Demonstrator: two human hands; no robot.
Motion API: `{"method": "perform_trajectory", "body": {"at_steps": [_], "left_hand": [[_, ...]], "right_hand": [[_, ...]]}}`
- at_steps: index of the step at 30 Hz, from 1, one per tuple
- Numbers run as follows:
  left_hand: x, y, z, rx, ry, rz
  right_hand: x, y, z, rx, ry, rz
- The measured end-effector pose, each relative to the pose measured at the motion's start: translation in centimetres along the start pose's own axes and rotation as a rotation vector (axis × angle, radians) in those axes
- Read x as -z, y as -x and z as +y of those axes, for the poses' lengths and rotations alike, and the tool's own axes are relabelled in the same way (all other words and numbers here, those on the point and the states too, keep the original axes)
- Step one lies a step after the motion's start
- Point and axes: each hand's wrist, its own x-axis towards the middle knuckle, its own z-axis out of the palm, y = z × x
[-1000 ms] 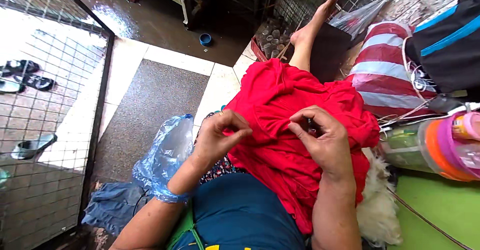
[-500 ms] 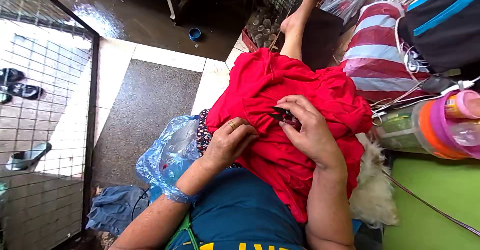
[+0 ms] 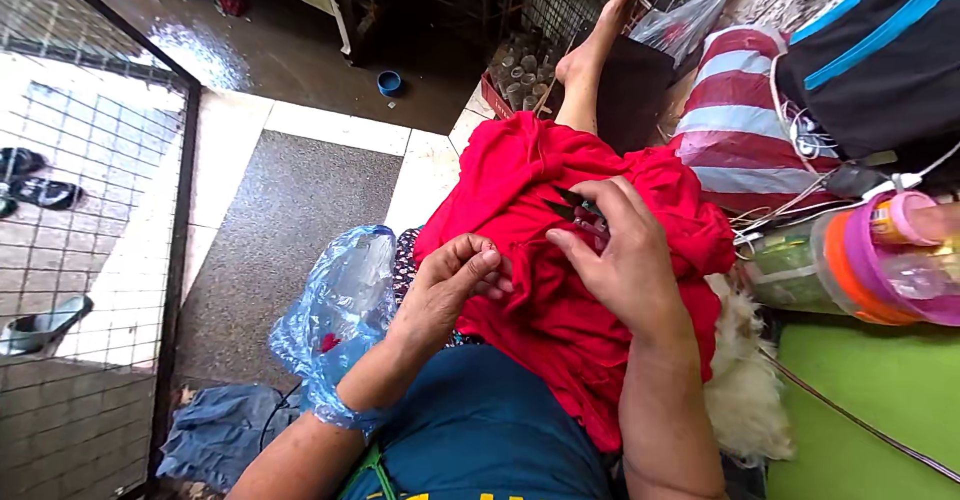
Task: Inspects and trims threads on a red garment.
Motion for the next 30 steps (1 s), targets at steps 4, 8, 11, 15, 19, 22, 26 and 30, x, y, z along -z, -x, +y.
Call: {"method": "perform_trajectory", "body": {"at_steps": [4, 8, 11, 15, 19, 22, 26, 30], "left_hand": [[0.0, 0.5, -0.1, -0.059, -0.082, 0.010], [-0.2, 0.6, -0.4, -0.141, -0.180, 0.000], [-0.4, 0.7, -0.6, -0.179, -0.245, 0.013], [-0.3, 0.9, -0.5, -0.197, -0.322, 0.026], [0.1, 1.1, -1.0, -0.256, -0.464, -0.058], [-0.4, 1.1, -1.9, -0.403, -0.822, -0.123], [-0.6, -0.3, -1.1, -0.367, -0.873, -0.255], [0.0, -3.6, 5.7, -0.171, -0.477, -0.589]], "right_hand": [[0.8, 2.2, -1.1, 0.085, -0.003, 0.001], [0.6, 2.9, -1.7, 0.216, 0.166, -0.045], [-0.3, 2.8, -2.1, 0.242, 0.258, -0.028], [-1.2, 2.6, -2.1, 0.236, 0.293, 0.006], [-0.6, 2.9, -1.2, 0.113, 0.229, 0.080], [1.8, 4.3, 0.4, -0.089, 0.124, 0.173], [5.9, 7.5, 3.2, -0.272, 0.041, 0.464], [8.3, 8.4, 4.7, -0.343, -0.094, 0.597]]}}
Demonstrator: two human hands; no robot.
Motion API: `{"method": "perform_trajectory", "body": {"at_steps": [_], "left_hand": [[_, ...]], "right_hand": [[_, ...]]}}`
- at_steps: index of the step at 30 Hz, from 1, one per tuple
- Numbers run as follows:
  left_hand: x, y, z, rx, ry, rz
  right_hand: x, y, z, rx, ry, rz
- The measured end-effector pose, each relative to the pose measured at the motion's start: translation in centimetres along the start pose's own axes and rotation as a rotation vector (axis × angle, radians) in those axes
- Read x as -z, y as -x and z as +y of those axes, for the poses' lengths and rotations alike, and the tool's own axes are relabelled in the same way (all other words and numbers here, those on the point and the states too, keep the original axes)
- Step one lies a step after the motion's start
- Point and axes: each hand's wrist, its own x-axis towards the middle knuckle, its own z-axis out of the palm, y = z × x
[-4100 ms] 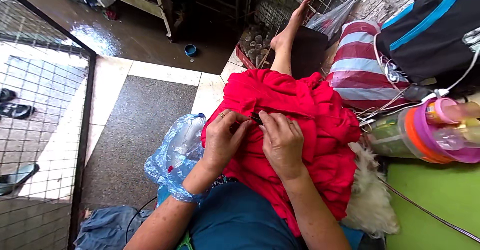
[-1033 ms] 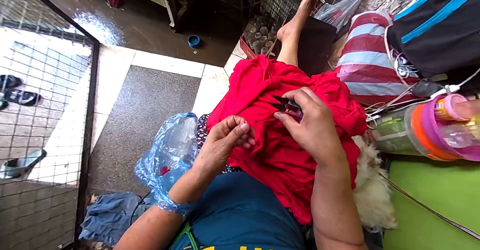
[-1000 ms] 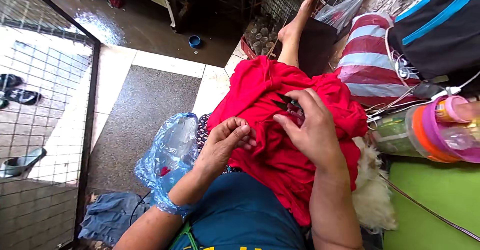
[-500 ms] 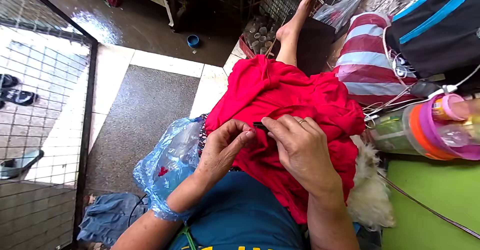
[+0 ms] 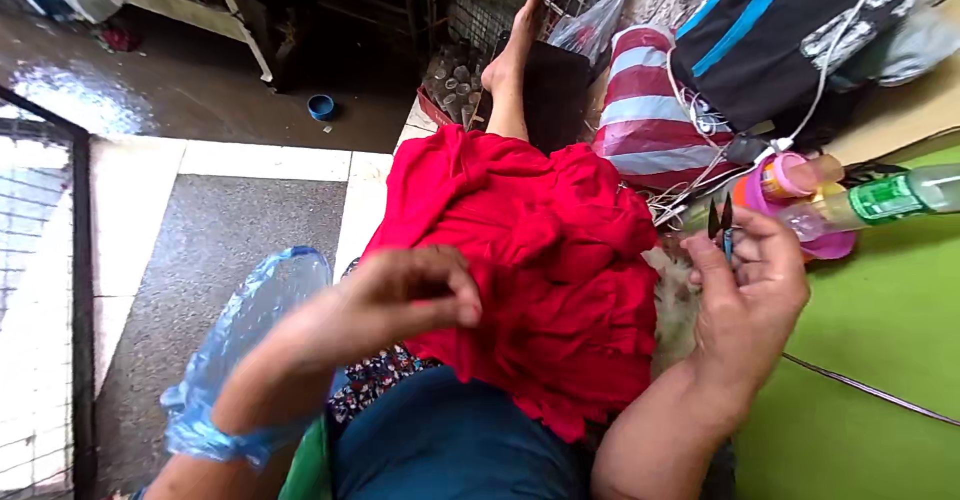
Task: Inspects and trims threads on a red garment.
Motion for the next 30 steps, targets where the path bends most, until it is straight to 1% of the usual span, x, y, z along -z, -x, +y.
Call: {"method": "perform_trajectory", "body": {"at_steps": [1, 2, 3, 5, 6, 7, 8, 10, 11, 13, 14, 16, 18, 23, 24, 25, 26, 27, 28, 30], "left_hand": [[1.5, -1.2, 1.1, -0.032, 0.066, 0.026], [2.9, -2.9, 1.9, -0.076, 0.121, 0.137], [4.0, -5.0, 2.5, -0.113, 0.168, 0.321], [6.0, -9.5, 2.2, -0.161, 0.291, 0.689], [6.7, -11.1, 1.4, -0.156, 0.301, 0.792], [7.1, -11.7, 0.3, -0.134, 0.251, 0.817], [6.9, -11.6, -1.0, -0.109, 0.183, 0.808], [5.0, -10.3, -3.7, -0.035, 0.077, 0.734], [3.7, -9.4, -4.9, 0.034, 0.052, 0.683], [1.6, -8.6, -8.1, 0.134, 0.063, 0.679], [1.0, -8.1, -9.3, 0.146, 0.094, 0.677], [0.5, -7.5, -10.1, 0.096, 0.196, 0.728], [0.2, -7.0, -9.6, 0.053, 0.275, 0.792], [-1.5, -5.4, -8.9, -0.103, 0.318, 0.790], [-1.7, -5.1, -9.1, -0.117, 0.342, 0.793], [-1.8, -5.0, -9.2, -0.124, 0.387, 0.804], [-1.7, -4.8, -9.1, -0.123, 0.443, 0.823], [-1.6, -4.7, -9.0, -0.120, 0.502, 0.843], [-1.5, -4.4, -8.9, -0.112, 0.550, 0.859], [-1.2, -3.6, -8.6, -0.075, 0.608, 0.885]], "right_hand": [[-0.1, -0.6, 0.1, -0.012, -0.011, 0.002], [-0.5, -1.3, 0.4, -0.022, -0.018, -0.003], [-1.1, -2.1, 0.7, -0.033, -0.011, -0.003], [-2.4, -3.6, 1.4, -0.079, 0.044, -0.012], [-2.9, -4.1, 1.7, -0.109, 0.072, -0.023], [-3.3, -4.5, 2.1, -0.143, 0.089, -0.032], [-3.7, -4.6, 2.6, -0.167, 0.107, -0.041], [-4.3, -4.4, 3.6, -0.211, 0.155, -0.116], [-4.4, -4.2, 4.0, -0.237, 0.179, -0.195], [-4.5, -4.0, 4.2, -0.288, 0.246, -0.390], [-4.6, -3.9, 4.1, -0.291, 0.295, -0.446], [-4.9, -3.5, 3.8, -0.240, 0.369, -0.425], [-4.7, -3.0, 3.5, -0.195, 0.390, -0.358], [-4.3, -2.4, 2.2, -0.122, 0.368, -0.055], [-4.5, -2.4, 1.4, -0.074, 0.347, 0.008], [-4.8, -2.4, 0.7, 0.023, 0.323, 0.050], [-5.1, -2.3, -0.1, 0.144, 0.288, 0.050], [-5.4, -2.3, -0.9, 0.274, 0.249, 0.007], [-5.8, -2.1, -1.9, 0.381, 0.214, -0.081], [-6.6, -1.1, -3.5, 0.486, 0.218, -0.325]]}}
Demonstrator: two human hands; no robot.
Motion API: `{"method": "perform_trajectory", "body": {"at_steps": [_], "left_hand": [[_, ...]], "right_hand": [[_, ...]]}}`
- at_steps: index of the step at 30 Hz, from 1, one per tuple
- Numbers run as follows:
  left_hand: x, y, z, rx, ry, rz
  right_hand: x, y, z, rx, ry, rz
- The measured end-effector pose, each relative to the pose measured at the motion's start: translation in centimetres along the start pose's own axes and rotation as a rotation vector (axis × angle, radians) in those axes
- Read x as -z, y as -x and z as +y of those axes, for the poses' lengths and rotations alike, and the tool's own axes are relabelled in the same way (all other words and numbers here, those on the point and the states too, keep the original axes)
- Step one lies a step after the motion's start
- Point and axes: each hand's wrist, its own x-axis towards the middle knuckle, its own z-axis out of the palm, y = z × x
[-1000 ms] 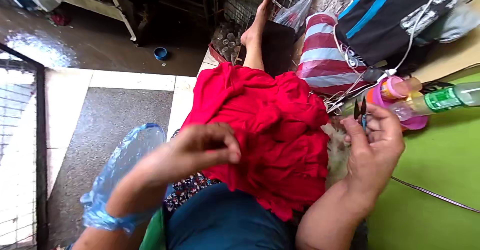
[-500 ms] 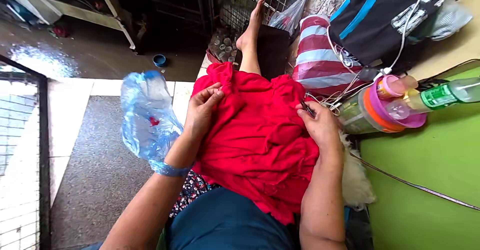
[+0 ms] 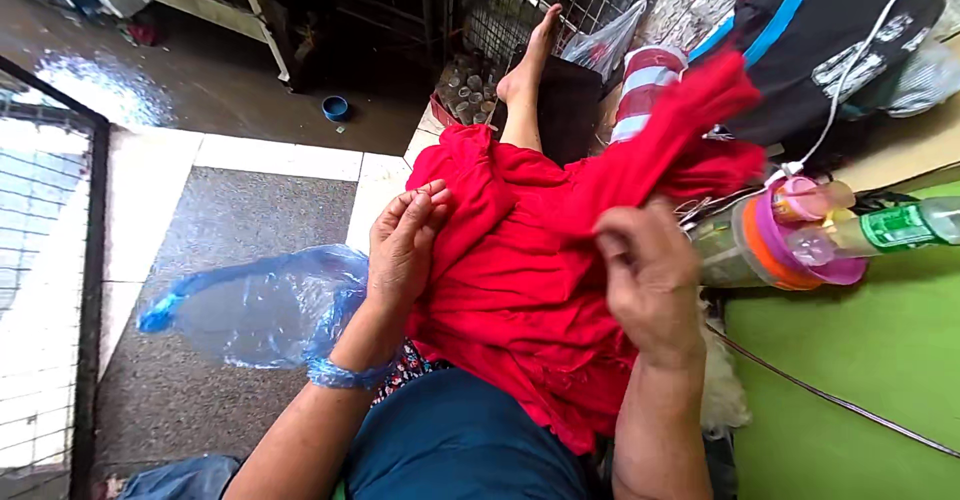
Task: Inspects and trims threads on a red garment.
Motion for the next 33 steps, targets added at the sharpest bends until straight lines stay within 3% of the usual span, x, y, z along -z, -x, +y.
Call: {"method": "perform_trajectory", "body": {"at_steps": [3, 6, 11, 14, 18, 22, 25, 28, 33], "left_hand": [[1.4, 0.7, 0.9, 0.052, -0.015, 0.052], [3.3, 1.1, 1.6, 0.119, -0.063, 0.078], [6.1, 2.9, 2.5, 0.158, -0.184, 0.194], [6.7, 5.0, 3.5, 0.085, -0.364, 0.070], [6.1, 7.4, 3.2, -0.334, -0.641, -0.253], [4.1, 8.2, 1.5, -0.637, -0.878, -0.366], [3.5, 8.1, 0.5, -0.687, -0.995, -0.358], [3.6, 7.8, 0.3, -0.704, -0.992, -0.315], [3.8, 7.1, 1.3, -0.583, -0.881, -0.260]], "right_hand": [[-2.1, 1.5, -1.0, 0.065, -0.039, -0.388], [-3.3, 3.1, -0.5, 0.014, -0.100, -0.517], [-3.2, 4.2, 0.4, -0.035, -0.260, -0.451], [-3.8, 4.6, 0.5, -0.067, -0.369, -0.312], [-4.2, 4.5, 0.2, -0.074, -0.350, -0.244], [-4.5, 4.0, -0.5, -0.076, -0.285, -0.211], [-4.8, 3.9, -1.6, -0.040, -0.214, -0.084], [-5.2, 3.9, -3.5, 0.039, -0.319, 0.022], [-7.3, 2.0, -4.0, -0.012, -0.319, -0.200]]}}
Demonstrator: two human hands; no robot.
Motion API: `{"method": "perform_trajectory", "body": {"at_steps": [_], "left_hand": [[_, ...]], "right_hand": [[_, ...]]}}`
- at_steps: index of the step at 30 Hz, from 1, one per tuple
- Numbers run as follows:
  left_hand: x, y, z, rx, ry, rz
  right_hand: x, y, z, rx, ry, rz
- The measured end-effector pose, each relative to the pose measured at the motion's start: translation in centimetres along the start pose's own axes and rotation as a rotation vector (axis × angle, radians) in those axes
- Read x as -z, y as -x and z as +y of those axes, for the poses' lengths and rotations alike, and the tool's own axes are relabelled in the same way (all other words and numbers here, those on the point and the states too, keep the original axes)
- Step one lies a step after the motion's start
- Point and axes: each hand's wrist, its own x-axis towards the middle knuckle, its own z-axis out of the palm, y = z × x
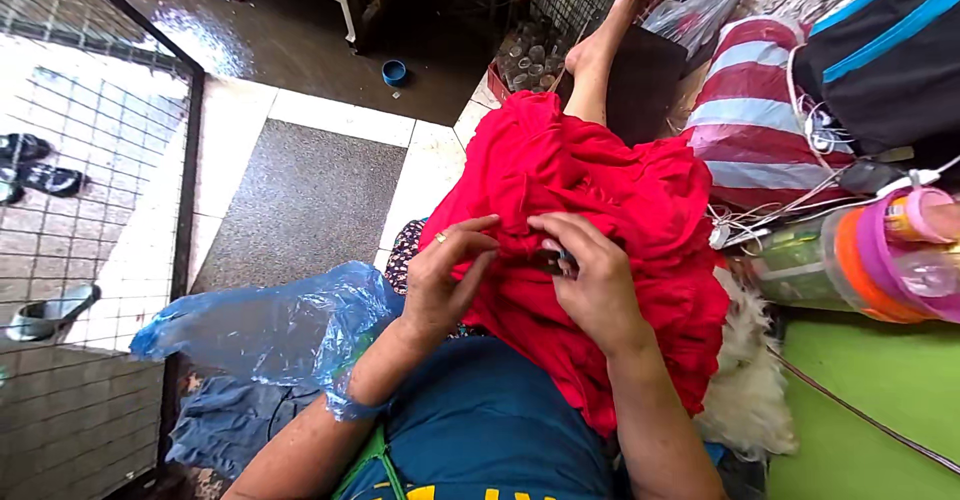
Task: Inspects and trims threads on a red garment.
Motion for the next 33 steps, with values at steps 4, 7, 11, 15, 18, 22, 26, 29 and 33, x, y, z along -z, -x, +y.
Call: {"method": "perform_trajectory", "body": {"at_steps": [4, 7, 11, 15, 18, 22, 26, 29, 33], "left_hand": [[1.0, -1.0, 0.3, 0.058, 0.046, 0.088], [1.1, -1.3, 0.8, 0.024, 0.033, 0.090], [0.1, -1.8, 1.0, -0.077, -0.112, 0.039], [-1.2, -3.0, 0.4, -0.149, -0.306, -0.017], [-1.3, -3.4, -0.2, -0.148, -0.333, -0.049], [0.5, -3.6, 0.4, 0.000, -0.288, -0.116], [1.6, -3.5, 1.2, 0.298, -0.087, -0.184], [1.7, -3.4, 2.1, 0.413, 0.066, -0.143], [1.6, -3.2, 2.2, 0.424, 0.088, -0.092]], "right_hand": [[0.2, -1.1, 0.4, -0.090, -0.083, -0.016], [-0.2, -1.0, 0.4, -0.116, -0.103, 0.003], [-0.3, -1.2, 0.4, -0.155, -0.110, 0.023], [-0.5, -1.5, 0.5, -0.176, -0.113, 0.053], [-0.4, -1.5, 0.5, -0.197, -0.107, 0.052], [0.1, -1.3, 0.8, -0.166, -0.086, 0.027], [0.8, -1.1, 0.1, -0.131, -0.025, -0.055], [0.3, -0.8, 0.1, -0.048, 0.062, -0.023], [-0.4, -0.6, -0.1, 0.004, 0.224, -0.009]]}}
